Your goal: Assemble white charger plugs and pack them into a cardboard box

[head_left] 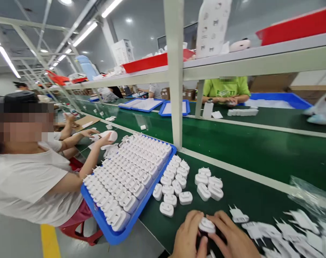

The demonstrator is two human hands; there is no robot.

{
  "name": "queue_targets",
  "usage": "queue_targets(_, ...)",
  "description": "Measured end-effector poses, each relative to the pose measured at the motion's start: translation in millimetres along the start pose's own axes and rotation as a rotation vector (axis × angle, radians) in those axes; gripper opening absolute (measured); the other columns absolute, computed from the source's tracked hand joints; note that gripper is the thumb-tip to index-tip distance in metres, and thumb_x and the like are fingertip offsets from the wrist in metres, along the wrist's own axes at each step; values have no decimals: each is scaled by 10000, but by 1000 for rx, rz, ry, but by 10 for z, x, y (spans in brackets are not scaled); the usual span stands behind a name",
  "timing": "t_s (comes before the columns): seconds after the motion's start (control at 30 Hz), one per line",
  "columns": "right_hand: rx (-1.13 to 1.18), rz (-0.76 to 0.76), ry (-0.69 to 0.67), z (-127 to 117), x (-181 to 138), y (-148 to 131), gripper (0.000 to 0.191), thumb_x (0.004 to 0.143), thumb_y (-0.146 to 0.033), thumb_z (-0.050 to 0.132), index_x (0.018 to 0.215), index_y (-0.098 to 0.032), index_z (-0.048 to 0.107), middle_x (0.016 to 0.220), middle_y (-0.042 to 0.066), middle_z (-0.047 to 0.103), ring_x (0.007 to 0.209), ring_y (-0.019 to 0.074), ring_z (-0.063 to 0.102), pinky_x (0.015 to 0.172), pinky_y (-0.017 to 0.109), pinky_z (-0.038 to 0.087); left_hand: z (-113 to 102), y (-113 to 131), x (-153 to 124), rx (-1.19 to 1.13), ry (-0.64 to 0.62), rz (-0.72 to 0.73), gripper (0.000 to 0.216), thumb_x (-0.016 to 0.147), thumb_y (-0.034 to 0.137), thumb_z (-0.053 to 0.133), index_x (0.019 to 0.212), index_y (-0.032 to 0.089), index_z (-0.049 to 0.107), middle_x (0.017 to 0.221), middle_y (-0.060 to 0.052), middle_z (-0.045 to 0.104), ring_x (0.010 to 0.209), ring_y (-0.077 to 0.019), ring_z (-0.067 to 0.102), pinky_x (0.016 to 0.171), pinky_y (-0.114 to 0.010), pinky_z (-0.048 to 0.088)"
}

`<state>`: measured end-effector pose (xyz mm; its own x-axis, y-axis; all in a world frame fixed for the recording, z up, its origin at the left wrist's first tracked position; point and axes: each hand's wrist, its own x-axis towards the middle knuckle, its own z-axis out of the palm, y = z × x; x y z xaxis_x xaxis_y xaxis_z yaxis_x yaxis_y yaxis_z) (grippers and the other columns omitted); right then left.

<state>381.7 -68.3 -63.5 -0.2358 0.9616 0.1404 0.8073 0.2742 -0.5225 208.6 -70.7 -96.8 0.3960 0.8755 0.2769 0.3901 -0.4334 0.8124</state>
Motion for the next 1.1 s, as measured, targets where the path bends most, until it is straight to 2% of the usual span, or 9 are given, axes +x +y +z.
queue_targets(0.07, 64, 80, -38, -14, 86, -64, 278, 838, -234, 441, 1045, -271, 622, 1014, 53, 645, 796, 173, 657, 632, 229, 512, -36, -6, -138, -19, 116, -13, 431, 890, 245, 381, 1318, 201, 363, 1286, -159, 453, 787, -166, 580, 727, -337, 496)
queue_targets(0.13, 149, 122, -81, -71, 152, -133, 253, 808, -195, 469, 1004, -254, 617, 975, 35, 632, 792, 172, 634, 680, 251, 491, -98, 1, -255, -42, 178, -57, 377, 897, 222, 383, 1273, 200, 400, 1185, -131, 514, 761, -150, 564, 715, -314, 484)
queue_targets(0.27, 285, 165, -108, -137, 232, -192, 232, 787, -192, 498, 986, -207, 616, 947, 39, 627, 738, 163, 596, 695, 269, 461, -192, 4, -338, -44, 207, -198, 329, 913, 237, 395, 1236, 190, 437, 1085, -102, 559, 771, -143, 554, 728, -294, 473)
queue_targets(0.33, 314, 183, -98, -88, 240, -203, 224, 787, -203, 506, 979, -192, 623, 924, 44, 635, 741, 170, 596, 700, 274, 461, -194, 9, -320, -45, 213, -196, 320, 917, 261, 393, 1221, 186, 458, 1076, -106, 564, 755, -141, 554, 709, -289, 474)
queue_targets(0.43, 329, 156, -58, 42, 235, -250, 306, 796, -187, 498, 1084, -195, 600, 1026, 59, 641, 838, 183, 615, 768, 284, 466, -159, 29, -264, -55, 261, -168, 321, 924, 310, 372, 1190, 183, 501, 1125, -131, 547, 730, -142, 558, 657, -283, 476)
queue_targets(0.53, 321, 96, -54, 105, 227, -330, 350, 816, -170, 480, 1152, -203, 572, 1106, 66, 630, 944, 196, 609, 835, 293, 454, -139, 36, -209, -45, 301, -194, 377, 932, 353, 348, 1249, 195, 475, 1295, -163, 454, 715, -132, 563, 627, -281, 480)
queue_targets(0.63, 283, 48, -97, 38, 215, -401, 309, 843, -156, 445, 1102, -219, 602, 1094, 49, 634, 972, 201, 599, 839, 292, 448, -164, 7, -177, -44, 301, -244, 438, 924, 395, 362, 1302, 185, 434, 1327, -166, 442, 726, -140, 573, 631, -281, 493)
queue_targets(0.83, 151, -10, -147, -128, 218, -462, 267, 845, -169, 471, 1031, -268, 634, 992, 19, 651, 890, 183, 617, 767, 253, 455, -240, -77, -135, -160, 161, -256, 367, 908, 402, 405, 1144, 170, 564, 1181, -136, 552, 712, -146, 585, 655, -286, 522)
queue_targets(1.1, 28, -29, -152, 92, 144, -353, 253, 890, -231, 387, 1012, -268, 606, 946, 37, 676, 786, 194, 659, 646, 249, 481, -274, -73, -91, -98, 121, -192, 281, 909, 339, 408, 1093, 191, 560, 1024, -92, 609, 734, -149, 574, 629, -244, 485)
